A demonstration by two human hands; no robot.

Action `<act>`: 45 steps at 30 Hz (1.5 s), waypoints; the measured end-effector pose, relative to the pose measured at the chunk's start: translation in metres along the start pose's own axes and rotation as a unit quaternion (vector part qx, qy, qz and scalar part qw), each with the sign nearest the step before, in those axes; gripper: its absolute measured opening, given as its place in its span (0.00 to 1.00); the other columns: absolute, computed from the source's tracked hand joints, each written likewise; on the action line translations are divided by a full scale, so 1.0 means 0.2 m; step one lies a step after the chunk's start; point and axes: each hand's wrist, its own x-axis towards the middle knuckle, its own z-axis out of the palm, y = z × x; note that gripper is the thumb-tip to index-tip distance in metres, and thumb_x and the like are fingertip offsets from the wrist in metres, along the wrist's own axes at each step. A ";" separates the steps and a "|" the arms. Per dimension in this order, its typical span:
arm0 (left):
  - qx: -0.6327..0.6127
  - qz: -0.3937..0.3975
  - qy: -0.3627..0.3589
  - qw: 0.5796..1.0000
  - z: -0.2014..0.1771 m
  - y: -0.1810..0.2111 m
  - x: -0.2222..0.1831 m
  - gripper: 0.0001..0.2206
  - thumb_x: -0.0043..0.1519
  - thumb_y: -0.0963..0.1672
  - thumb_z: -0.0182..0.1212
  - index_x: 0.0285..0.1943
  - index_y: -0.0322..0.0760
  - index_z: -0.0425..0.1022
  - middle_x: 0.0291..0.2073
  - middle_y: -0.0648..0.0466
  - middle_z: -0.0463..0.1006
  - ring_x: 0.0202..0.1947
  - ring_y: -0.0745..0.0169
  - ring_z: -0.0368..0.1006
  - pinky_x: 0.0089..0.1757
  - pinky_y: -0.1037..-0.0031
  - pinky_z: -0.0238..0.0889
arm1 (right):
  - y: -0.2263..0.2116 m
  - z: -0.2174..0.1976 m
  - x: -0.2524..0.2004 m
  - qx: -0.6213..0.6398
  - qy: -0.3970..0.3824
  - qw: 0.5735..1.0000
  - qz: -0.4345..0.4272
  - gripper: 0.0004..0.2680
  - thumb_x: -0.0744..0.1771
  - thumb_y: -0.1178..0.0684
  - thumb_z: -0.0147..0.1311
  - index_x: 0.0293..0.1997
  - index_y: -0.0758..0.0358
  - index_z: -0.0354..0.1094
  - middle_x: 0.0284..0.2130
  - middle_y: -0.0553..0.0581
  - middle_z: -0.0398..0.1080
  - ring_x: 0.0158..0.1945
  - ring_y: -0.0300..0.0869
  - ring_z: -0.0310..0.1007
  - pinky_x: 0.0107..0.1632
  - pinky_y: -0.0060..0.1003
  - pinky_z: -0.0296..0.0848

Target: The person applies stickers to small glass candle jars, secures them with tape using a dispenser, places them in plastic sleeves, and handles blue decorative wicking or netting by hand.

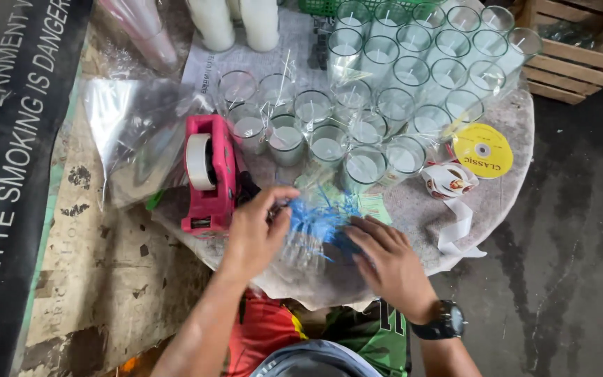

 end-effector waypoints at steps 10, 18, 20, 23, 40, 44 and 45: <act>-0.044 0.093 -0.138 0.985 -0.24 0.28 0.20 0.09 0.55 0.37 0.48 0.41 0.40 0.68 0.18 0.60 0.66 0.09 0.76 0.47 0.17 0.82 0.43 | -0.09 -0.32 0.04 0.135 0.192 0.970 0.066 0.14 0.63 0.50 0.41 0.51 0.66 0.55 0.49 0.61 0.60 0.53 0.48 0.60 0.51 0.39 0.65; -0.108 0.155 -0.169 0.967 -0.25 0.46 0.26 0.08 0.50 0.37 0.51 0.37 0.36 0.72 0.25 0.43 0.75 0.28 0.42 0.72 0.31 0.62 0.65 | -0.11 -0.37 0.23 0.146 0.151 0.977 0.022 0.10 0.56 0.56 0.57 0.36 0.62 0.67 0.27 0.57 0.71 0.31 0.55 0.70 0.32 0.42 0.67; -0.099 0.123 -0.126 0.979 -0.27 0.34 0.28 0.08 0.51 0.39 0.52 0.39 0.40 0.71 0.26 0.51 0.76 0.27 0.54 0.73 0.31 0.69 0.65 | -0.06 -0.33 0.19 0.258 0.183 0.939 0.138 0.04 0.60 0.51 0.53 0.25 0.58 0.66 0.09 0.51 0.64 0.15 0.37 0.58 0.21 0.31 0.59; -0.097 0.251 -0.224 0.937 -0.26 0.34 0.31 0.04 0.57 0.38 0.51 0.39 0.35 0.66 0.26 0.55 0.72 0.22 0.73 0.68 0.25 0.85 0.64 | -0.19 -0.46 0.21 0.213 0.091 0.971 0.058 0.18 0.61 0.42 0.43 0.48 0.63 0.55 0.45 0.60 0.63 0.50 0.47 0.64 0.48 0.41 0.64; -0.116 0.029 0.028 0.992 -0.03 0.29 -0.13 0.15 0.54 0.50 0.46 0.38 0.34 0.68 0.32 0.50 0.71 0.33 0.59 0.69 0.32 0.73 0.64 | -0.12 -0.21 0.05 0.460 0.262 0.796 0.293 0.14 0.62 0.51 0.47 0.18 0.52 0.39 0.15 0.42 0.39 0.21 0.30 0.35 0.26 0.31 0.39; -0.110 0.060 -0.052 0.991 0.01 0.28 -0.08 0.14 0.55 0.50 0.50 0.40 0.36 0.66 0.35 0.52 0.72 0.37 0.59 0.71 0.36 0.73 0.61 | 0.02 -0.05 -0.11 0.354 0.197 0.884 0.235 0.10 0.64 0.51 0.44 0.19 0.53 0.54 0.20 0.45 0.35 0.26 0.36 0.30 0.29 0.37 0.36; -0.111 0.064 -0.052 0.990 0.00 0.28 -0.08 0.14 0.55 0.50 0.50 0.40 0.36 0.66 0.35 0.52 0.72 0.37 0.59 0.71 0.36 0.73 0.61 | -0.02 -0.09 -0.08 0.352 0.199 0.884 0.234 0.10 0.64 0.51 0.44 0.19 0.53 0.54 0.20 0.45 0.35 0.26 0.36 0.30 0.29 0.37 0.36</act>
